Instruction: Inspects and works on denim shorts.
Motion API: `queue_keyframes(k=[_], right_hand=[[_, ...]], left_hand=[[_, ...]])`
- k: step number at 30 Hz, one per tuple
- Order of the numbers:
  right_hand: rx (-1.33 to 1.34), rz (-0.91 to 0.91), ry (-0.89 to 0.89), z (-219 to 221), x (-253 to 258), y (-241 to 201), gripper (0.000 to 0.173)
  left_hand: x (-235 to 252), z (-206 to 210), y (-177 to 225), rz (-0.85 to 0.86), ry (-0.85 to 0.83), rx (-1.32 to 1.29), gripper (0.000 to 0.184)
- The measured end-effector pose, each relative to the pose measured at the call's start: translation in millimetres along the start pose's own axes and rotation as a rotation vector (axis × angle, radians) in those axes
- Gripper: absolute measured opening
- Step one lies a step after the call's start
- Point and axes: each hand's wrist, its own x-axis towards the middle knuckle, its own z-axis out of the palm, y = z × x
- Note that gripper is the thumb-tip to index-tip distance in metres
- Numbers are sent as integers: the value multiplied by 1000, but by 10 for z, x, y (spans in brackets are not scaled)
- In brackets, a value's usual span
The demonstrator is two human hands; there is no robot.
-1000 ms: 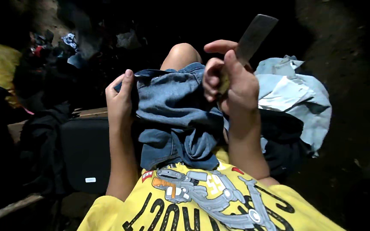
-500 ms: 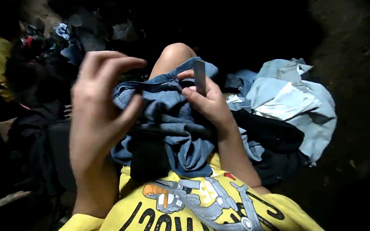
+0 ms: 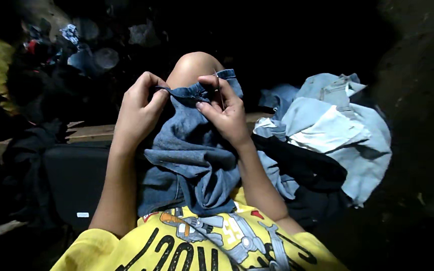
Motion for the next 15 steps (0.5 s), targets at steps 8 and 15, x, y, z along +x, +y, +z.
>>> queue_keyframes(k=[8, 15], right_hand=[[-53, 61, 41, -473, -58, -117, 52], [-132, -221, 35, -732, 152, -618, 30]], left_hand=[[203, 409, 207, 79, 52, -271, 8], [287, 563, 281, 377, 45, -272, 18]])
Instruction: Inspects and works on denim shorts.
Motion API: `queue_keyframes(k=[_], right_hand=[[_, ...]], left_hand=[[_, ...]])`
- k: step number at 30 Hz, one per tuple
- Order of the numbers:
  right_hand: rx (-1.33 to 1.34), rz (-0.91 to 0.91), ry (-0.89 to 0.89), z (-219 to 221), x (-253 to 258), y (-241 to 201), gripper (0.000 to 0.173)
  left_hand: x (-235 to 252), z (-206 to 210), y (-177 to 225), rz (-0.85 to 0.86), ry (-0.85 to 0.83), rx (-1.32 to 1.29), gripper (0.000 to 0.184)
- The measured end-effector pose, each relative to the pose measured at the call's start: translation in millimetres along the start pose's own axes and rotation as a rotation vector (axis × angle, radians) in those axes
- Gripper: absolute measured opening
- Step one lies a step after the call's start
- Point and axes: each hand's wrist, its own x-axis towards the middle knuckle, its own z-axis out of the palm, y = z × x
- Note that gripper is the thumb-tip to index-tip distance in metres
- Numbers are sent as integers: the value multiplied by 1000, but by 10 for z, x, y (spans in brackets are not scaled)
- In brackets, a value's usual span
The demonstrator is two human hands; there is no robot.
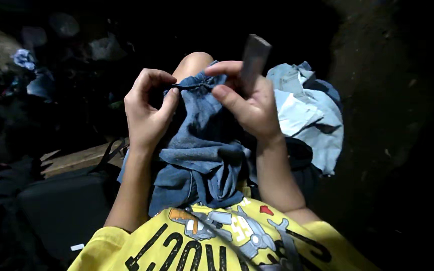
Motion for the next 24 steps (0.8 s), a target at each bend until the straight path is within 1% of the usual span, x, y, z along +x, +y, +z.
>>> queue_keyframes(k=[1, 3, 5, 6, 8, 10, 11, 12, 13, 15, 16, 18, 20, 21, 24], right_hand=[[-24, 0, -21, 78, 46, 16, 28], [-125, 65, -68, 251, 42, 85, 30], [-211, 112, -86, 383, 4, 166, 25], [-230, 114, -74, 446, -31, 188, 21], [-210, 100, -33, 565, -88, 201, 16], [-199, 102, -16, 673, -126, 195, 15], [-203, 106, -16, 715, -136, 186, 15], [-205, 108, -15, 752, -140, 173, 16], [-198, 103, -9, 785, -143, 158, 17], [-188, 102, 8, 818, -150, 134, 24], [-214, 109, 22, 806, -152, 127, 29], [-366, 117, 74, 751, -137, 164, 35], [-491, 140, 73, 660, -132, 202, 41], [-509, 139, 58, 614, -135, 211, 40], [-559, 122, 72, 516, -166, 174, 23]], left_hand=[[-5, -47, -15, 57, -27, 6, 24], [-39, -149, -24, 130, -80, 16, 33], [-73, -220, -27, 157, -88, 57, 37], [-109, -263, -30, 138, -76, 101, 38], [-182, -391, -43, 39, -92, 231, 42], [-243, -571, -53, -104, -204, 333, 46], [-275, -666, -64, -158, -258, 323, 44], [-313, -754, -75, -196, -283, 296, 38], [-364, -822, -89, -221, -268, 234, 30], [-470, -906, -99, -251, -177, 30, 12], [-512, -936, -92, -254, -149, -54, 7], [-563, -973, -80, -240, -127, -149, 6], [-595, -972, -70, -240, -117, -206, 8], [-606, -959, -68, -251, -96, -242, 8], [-619, -882, -38, -344, 44, -379, 14]])
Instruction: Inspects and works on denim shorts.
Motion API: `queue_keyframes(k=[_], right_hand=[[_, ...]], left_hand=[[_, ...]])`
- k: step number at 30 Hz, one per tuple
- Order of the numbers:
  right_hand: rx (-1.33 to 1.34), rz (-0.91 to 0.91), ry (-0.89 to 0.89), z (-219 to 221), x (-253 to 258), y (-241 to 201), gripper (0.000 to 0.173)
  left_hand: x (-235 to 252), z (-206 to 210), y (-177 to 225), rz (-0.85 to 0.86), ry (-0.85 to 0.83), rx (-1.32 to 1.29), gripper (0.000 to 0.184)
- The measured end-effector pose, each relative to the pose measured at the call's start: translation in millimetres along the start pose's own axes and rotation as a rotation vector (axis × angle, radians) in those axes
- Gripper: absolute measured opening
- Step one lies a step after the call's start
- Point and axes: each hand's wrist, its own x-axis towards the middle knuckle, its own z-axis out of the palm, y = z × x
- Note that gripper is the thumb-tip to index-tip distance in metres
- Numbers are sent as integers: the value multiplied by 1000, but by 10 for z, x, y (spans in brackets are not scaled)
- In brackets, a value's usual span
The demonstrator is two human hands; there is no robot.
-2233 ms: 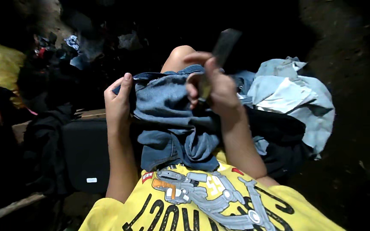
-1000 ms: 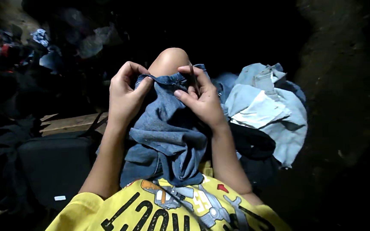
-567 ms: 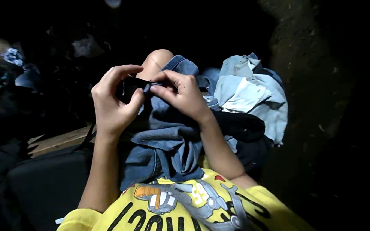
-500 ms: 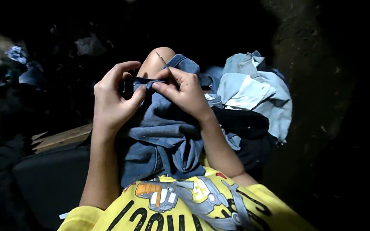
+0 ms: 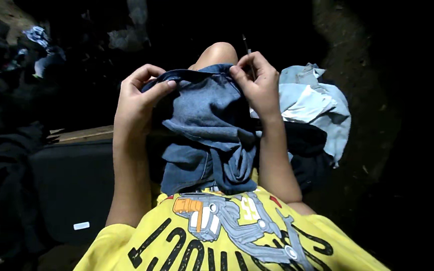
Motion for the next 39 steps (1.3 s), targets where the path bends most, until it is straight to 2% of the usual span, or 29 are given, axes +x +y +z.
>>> queue_keyframes(k=[2, 4, 7, 10, 12, 14, 16, 21, 27, 29, 31, 33, 35, 36, 39], right_hand=[[-80, 61, 19, -70, -24, -16, 22], [-107, 77, 80, -123, -53, -90, 32], [86, -79, 120, -119, -38, -255, 35], [165, -240, -38, -34, 62, -316, 40], [141, -217, -104, 36, 118, -327, 21], [201, -165, -158, 66, 125, -358, 11], [240, -90, -212, 67, 85, -388, 12], [268, 64, -279, 33, 126, -386, 24], [555, 187, -351, 63, 122, -341, 23], [637, 221, -359, 62, 95, -336, 24], [618, 201, -317, 85, 86, -325, 21], [473, 110, -227, 115, 70, -308, 9], [352, 3, -171, 101, 24, -293, 42], [309, -1, -180, 58, -27, -306, 51], [164, -13, -256, -90, -259, -420, 52]], left_hand=[[-1, 94, 4, -30, 78, -67, 17], [5, 201, 14, -51, 119, -73, 16], [20, 249, 20, 26, 113, -9, 17], [17, 268, 73, 132, 56, 50, 16], [8, 354, 150, 89, 77, 30, 16], [7, 489, 214, -36, 146, -45, 24], [1, 573, 188, -129, 161, -108, 32], [-9, 607, 81, -318, 162, -307, 37], [-5, 515, 42, -281, -10, -144, 21], [14, 509, 20, -279, -33, -176, 17], [40, 510, -14, -282, -38, -242, 19], [56, 505, -18, -301, -41, -275, 22], [62, 504, -10, -298, -24, -275, 21], [64, 505, -6, -291, -16, -282, 20], [63, 486, -8, -279, -10, -307, 18]])
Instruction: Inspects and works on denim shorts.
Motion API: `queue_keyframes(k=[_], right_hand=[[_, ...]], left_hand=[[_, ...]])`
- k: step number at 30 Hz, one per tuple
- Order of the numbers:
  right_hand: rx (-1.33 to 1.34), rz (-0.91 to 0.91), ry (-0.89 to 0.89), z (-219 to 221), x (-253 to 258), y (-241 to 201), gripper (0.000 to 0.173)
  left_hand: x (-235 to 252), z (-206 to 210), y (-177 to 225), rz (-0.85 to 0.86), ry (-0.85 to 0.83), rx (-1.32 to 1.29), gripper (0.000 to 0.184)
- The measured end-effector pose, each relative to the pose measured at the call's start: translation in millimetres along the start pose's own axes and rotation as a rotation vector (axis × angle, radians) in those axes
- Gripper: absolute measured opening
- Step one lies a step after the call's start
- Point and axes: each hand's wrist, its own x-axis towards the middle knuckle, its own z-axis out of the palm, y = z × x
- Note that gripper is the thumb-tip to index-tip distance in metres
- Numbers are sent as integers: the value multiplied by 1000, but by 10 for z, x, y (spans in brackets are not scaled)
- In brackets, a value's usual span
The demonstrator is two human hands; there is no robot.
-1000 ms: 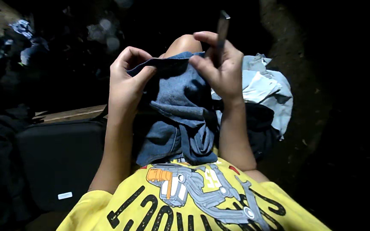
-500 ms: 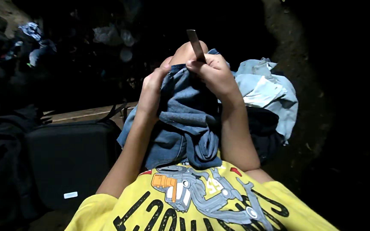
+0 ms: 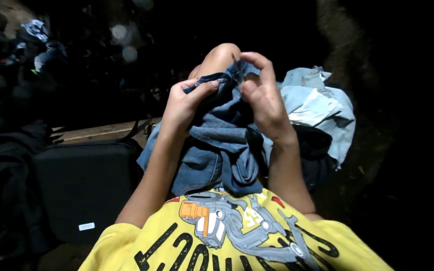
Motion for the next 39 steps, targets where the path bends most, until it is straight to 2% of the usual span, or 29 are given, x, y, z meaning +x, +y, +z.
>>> queue_keyframes(k=[4, 11, 13, 17, 20, 22, 23, 26, 28, 30, 32, 34, 35, 37, 39], right_hand=[[-196, -118, -22, 82, -125, -63, 49], [-317, -170, 11, 156, -124, -7, 42], [-231, -178, 79, 148, -137, 18, 39], [233, -73, 209, 19, -81, 78, 41], [302, -89, 221, -84, 159, 223, 49], [182, -107, 189, -134, 361, 282, 70], [127, -138, 139, -156, 466, 307, 72], [6, -293, -126, -223, 699, 353, 53], [-9, -289, -224, -233, 703, 366, 34], [-17, -240, -163, -247, 670, 384, 20], [-27, -197, -78, -259, 589, 384, 15], [-40, -141, -18, -247, 481, 373, 17], [-27, -114, 15, -248, 434, 373, 23], [157, -74, 143, -291, 289, 346, 37], [542, -144, 291, -428, 138, 237, 39]], left_hand=[[-5, 7, 8, 24, -3, -25, 21], [-30, 13, 7, 47, 25, -7, 19], [-34, 20, 5, 59, 19, -10, 17], [-47, 17, 12, 49, 46, 10, 13], [-40, 21, 12, 77, 23, 64, 10], [-33, -3, 3, 169, -31, 204, 8], [-19, -31, 4, 241, -67, 297, 9], [13, -110, 81, 392, -122, 567, 15], [3, -162, 148, 439, -106, 679, 14], [41, -202, 169, 492, -54, 693, 12], [63, -226, 130, 538, 5, 678, 13], [27, -266, 109, 578, 64, 754, 19], [-30, -292, 148, 595, 84, 798, 28], [-234, -343, 310, 652, 107, 759, 44], [-459, -344, 506, 781, 161, 561, 53]])
